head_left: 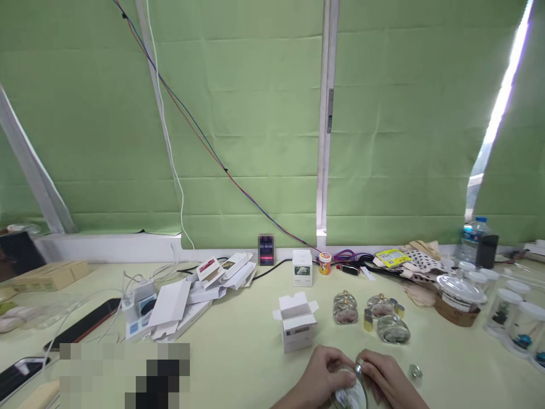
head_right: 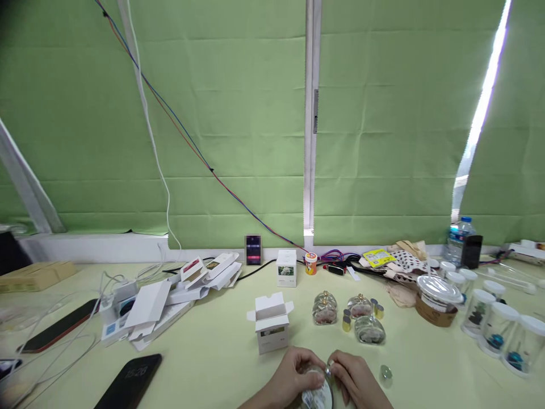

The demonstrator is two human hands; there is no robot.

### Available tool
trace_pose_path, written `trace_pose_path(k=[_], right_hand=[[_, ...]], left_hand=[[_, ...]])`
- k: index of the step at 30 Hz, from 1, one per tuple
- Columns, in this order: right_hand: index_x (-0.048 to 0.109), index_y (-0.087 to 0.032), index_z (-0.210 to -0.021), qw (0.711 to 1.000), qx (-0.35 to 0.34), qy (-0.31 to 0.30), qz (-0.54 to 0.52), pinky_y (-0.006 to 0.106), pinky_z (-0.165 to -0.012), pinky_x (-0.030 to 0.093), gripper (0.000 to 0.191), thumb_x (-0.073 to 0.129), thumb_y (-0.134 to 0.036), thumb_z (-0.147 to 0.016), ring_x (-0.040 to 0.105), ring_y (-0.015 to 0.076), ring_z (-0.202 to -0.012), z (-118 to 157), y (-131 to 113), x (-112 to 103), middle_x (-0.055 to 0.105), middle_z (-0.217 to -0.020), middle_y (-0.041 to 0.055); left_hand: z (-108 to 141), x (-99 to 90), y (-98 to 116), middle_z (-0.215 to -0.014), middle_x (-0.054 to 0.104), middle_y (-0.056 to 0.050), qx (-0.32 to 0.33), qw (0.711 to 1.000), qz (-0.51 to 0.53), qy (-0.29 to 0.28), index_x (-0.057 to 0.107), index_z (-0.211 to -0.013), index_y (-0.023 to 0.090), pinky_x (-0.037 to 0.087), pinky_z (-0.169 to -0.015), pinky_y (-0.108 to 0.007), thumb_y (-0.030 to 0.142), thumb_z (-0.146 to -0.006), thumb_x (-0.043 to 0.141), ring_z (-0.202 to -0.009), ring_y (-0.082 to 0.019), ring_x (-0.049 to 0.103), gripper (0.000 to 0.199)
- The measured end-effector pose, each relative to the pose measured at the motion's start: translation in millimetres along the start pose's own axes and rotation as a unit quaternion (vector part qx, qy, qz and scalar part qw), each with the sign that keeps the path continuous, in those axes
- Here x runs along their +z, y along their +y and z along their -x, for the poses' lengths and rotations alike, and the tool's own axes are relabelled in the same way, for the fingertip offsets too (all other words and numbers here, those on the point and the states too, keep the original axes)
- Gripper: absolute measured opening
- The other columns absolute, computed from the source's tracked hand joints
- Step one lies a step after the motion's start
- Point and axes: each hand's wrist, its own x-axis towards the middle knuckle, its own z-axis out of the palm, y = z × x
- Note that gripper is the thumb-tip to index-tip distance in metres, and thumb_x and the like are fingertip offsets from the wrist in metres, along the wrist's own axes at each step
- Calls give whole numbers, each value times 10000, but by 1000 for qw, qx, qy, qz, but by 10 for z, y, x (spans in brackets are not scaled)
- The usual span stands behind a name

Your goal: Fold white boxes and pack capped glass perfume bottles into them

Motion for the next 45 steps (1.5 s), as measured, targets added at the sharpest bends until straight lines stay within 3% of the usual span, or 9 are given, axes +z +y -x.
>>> trace_pose_path(k=[5,9,15,18,28,31,36,41,45], right_hand=[[633,-258,-975,956,-110,229,148,294,-799,495,305,408,-455,-917,652,229,-912,129,24,-285,694,-955,51],[630,-259,-1060,915,-110,290,260,359,-835,507,317,421,-439,-903,626,254,-954,277,248,-593,632,-1015,84],[648,-286,-1070,963,-9,170,211,305,-749,548,304,534,-437,-832,664,231,-893,477,469,-742,646,-1064,68],[666,-259,-966,978,52,186,82,297,-720,541,291,589,-468,-780,671,237,-814,425,396,-658,700,-881,43],[629,-236,-920,883,94,258,-381,192,-516,469,342,712,-486,-703,510,111,-536,-13,-75,39,626,-696,-37],[632,-231,-912,886,80,237,-390,199,-541,475,344,707,-499,-709,524,116,-566,-24,-124,92,655,-750,-16],[663,-238,-975,942,50,196,-268,213,-599,489,332,631,-503,-778,565,151,-627,38,-166,54,636,-691,-19],[654,-259,-1081,966,37,167,-195,294,-898,473,366,549,-505,-831,578,246,-1075,69,-115,36,675,-1101,47],[553,-261,-1218,969,-4,153,-193,367,-923,466,468,556,-509,-821,569,276,-1113,92,-31,144,585,-1257,86]], left_hand=[[-7,-8,-71,-849,658,-69,48,997,19,57,723,-879,140,439,-729,-290,417,-557,816,-803,-207,563,435],[10,7,-34,-952,663,-102,77,994,6,76,712,-948,142,450,-818,-336,401,-604,798,-917,-258,573,439],[57,45,24,-1007,673,-105,91,993,-30,71,721,-963,160,445,-884,-384,362,-602,798,-975,-295,578,421],[63,41,-9,-1034,673,-103,95,992,-42,73,724,-978,173,432,-914,-396,374,-594,798,-1010,-307,562,440],[26,44,-42,-932,707,-97,57,998,-36,18,740,-945,144,458,-824,-341,389,-547,828,-889,-256,600,476],[12,53,-41,-884,720,-101,45,998,16,-28,734,-952,124,465,-758,-318,390,-540,835,-822,-237,619,501],[-10,50,-46,-881,723,-99,48,997,38,-57,735,-920,116,456,-776,-316,382,-564,830,-819,-230,626,454],[-32,28,-101,-876,699,-90,45,998,37,-24,695,-984,119,459,-776,-317,398,-560,830,-832,-228,621,525],[-31,32,-104,-864,693,-77,53,996,74,-9,683,-967,134,448,-767,-313,368,-576,828,-834,-219,616,478]])
